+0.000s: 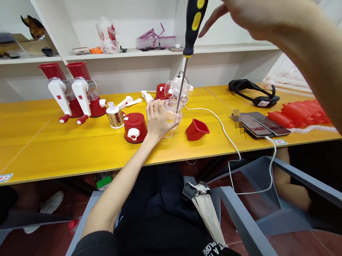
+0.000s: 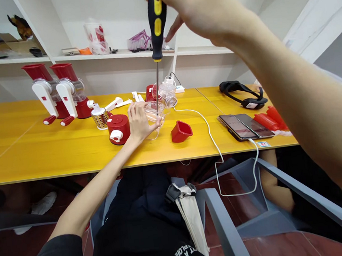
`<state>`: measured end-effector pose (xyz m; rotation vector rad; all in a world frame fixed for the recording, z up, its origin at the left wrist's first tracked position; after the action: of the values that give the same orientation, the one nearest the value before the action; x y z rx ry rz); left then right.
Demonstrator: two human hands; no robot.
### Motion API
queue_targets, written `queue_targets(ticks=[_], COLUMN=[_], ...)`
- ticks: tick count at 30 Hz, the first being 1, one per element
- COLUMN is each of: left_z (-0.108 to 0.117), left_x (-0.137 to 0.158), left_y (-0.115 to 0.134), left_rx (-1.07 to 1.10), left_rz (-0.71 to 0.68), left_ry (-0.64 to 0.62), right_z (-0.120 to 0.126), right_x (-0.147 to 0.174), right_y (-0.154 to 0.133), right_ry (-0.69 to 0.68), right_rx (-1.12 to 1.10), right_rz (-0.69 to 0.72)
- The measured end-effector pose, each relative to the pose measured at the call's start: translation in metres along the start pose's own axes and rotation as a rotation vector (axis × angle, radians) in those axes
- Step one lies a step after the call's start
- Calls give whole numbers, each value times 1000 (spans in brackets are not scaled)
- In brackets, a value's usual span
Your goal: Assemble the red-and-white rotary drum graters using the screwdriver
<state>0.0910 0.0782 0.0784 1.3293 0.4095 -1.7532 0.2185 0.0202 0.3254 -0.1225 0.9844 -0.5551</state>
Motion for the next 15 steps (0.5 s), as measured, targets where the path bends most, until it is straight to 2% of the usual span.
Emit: queue_targets(ticks=[4, 10, 15], left_z=[1, 0, -1], left_x=[0, 0, 1], left_y=[0, 0, -1], left_rx=[-11, -11, -12], left_rz=[5, 9, 8], left_ry=[6, -8, -4], right_z=[1, 2, -1], right_x=[-2, -3, -1], right_y=[-2, -1, -1], right_ry=[1, 42, -17], right_rx=[-46, 70, 59], right_rz=[25, 119, 18])
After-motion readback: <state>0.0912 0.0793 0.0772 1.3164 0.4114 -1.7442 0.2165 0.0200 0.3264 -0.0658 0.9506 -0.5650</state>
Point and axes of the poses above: each hand's wrist, its own x-axis away from the middle knuckle, its own z-axis out of the back of the hand, y = z × x, the point moved 7 cm from there along -x, towards the middle knuckle, and after that the axes turned 4 degrees about y, right-handed, at the moved point
